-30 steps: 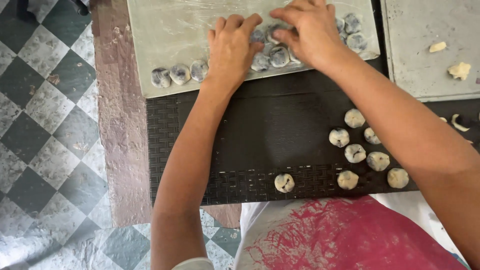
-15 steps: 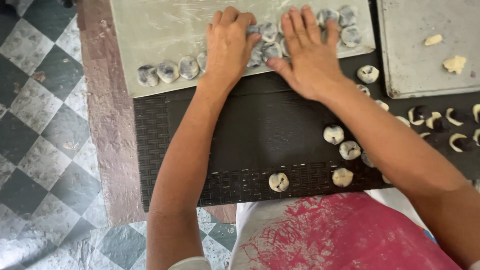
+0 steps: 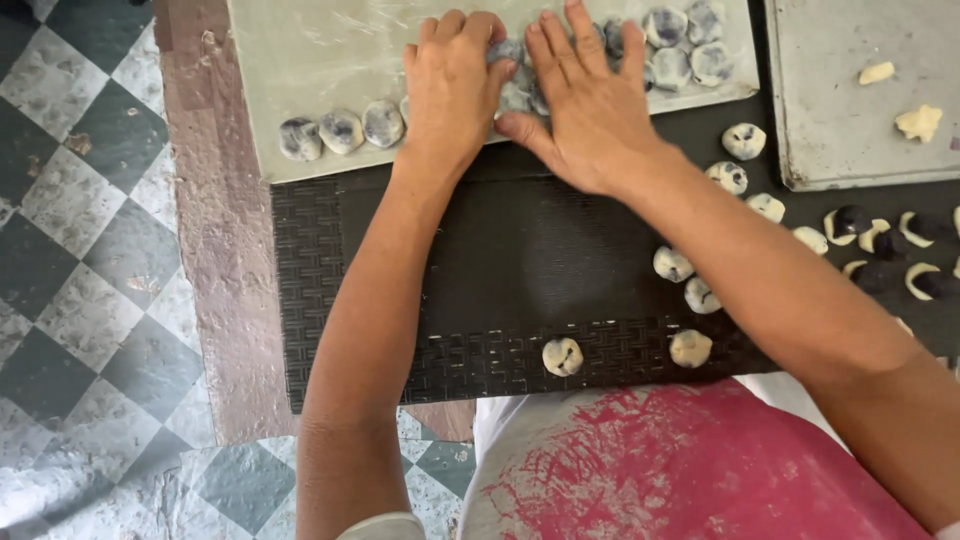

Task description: Assembling small pastries by wrapping dark filling inside pieces of dough and arranging them on a tray.

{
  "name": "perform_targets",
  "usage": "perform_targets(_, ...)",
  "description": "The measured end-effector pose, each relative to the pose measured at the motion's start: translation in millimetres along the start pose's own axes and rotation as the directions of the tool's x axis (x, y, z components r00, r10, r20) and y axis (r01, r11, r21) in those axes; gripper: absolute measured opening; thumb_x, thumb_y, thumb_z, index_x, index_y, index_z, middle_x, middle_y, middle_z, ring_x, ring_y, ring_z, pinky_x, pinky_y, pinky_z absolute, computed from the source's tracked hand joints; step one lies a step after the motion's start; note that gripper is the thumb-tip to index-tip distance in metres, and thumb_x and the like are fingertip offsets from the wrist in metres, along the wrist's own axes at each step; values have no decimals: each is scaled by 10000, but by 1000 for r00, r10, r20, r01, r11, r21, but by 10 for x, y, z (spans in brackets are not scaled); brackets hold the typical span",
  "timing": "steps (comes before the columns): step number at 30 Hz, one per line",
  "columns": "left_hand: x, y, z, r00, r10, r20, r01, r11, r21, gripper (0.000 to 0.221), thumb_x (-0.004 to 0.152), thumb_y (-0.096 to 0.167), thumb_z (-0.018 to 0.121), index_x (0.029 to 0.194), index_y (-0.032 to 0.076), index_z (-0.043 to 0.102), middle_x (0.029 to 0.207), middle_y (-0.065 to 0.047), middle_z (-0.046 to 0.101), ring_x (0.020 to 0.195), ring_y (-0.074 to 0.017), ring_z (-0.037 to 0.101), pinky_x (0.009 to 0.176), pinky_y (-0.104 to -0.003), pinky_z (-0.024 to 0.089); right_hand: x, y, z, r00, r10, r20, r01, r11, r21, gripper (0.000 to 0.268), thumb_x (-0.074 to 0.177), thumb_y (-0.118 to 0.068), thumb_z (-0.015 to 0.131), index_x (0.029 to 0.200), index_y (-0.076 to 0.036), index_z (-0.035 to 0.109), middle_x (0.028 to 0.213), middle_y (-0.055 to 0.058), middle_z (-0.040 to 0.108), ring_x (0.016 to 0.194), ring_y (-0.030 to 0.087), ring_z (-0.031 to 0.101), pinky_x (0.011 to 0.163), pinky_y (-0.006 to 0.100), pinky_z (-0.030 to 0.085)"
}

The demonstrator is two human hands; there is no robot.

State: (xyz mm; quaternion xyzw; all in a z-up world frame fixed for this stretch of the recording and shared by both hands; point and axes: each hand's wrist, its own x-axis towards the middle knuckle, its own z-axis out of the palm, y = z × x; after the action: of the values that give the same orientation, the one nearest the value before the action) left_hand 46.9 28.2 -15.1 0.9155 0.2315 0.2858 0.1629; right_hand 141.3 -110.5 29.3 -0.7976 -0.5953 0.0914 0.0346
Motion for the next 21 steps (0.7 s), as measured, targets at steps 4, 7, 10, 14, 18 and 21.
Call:
perform_targets(4,-68,-105,-125,999,-18,28,19,998,-59,312,798,195,789,1041,141,600,863,-23,648,830,-336,550,655,-508,421,14,-65,60,999,-17,-32,16,998,-58,921,949,-723,158,1562,-38,116,1626,135,103,1484,265,-4,1108,618,-30)
perform_targets(7,-148,-24,-507,1000,-27,-5,26,982,-186,306,854,204,753,1116,153,604,996,-50,703,939,-312,630,691,-479,468,110,-253,-68,998,60,28,-58,997,-56,953,921,-751,188,1548,-34,158,1615,128,89,1465,263,-27,1098,643,-51)
perform_targets(10,-401,292,-925,999,11,-37,-19,969,-247,322,941,112,646,1235,128,515,1141,-75,649,1018,-303,598,825,-409,475,112,-232,133,1000,23,17,-22,998,-63,987,901,-756,303,1539,-26,120,1614,151,119,1471,272,-14,1107,641,-36)
perform_targets(14,-933,878,-1173,995,53,82,-46,995,-91,237,990,76,573,1223,85,529,1085,-51,557,894,-275,502,816,-420,374,-39,3,-219,995,-97,-29,98,995,15,721,1004,-606,307,1538,-139,181,1584,85,249,1440,318,53,1090,643,-4)
perform_targets(18,-1618,1268,-1187,942,131,310,-118,991,-58,315,920,203,673,1197,70,605,1150,-90,597,1028,-278,541,823,-423,415,-634,670,-307,882,-340,-328,352,936,-22,277,1035,-184,630,1287,-84,687,1086,110,671,1117,307,498,828,515,409)
perform_targets(21,-1988,1365,-1135,949,143,282,-168,984,66,372,931,332,633,1229,110,630,1294,-71,565,1113,-268,498,866,-458,392,-1250,746,-327,959,-282,-23,275,947,-164,369,932,-338,588,1259,-183,664,1309,-9,605,1214,318,447,986,530,405)
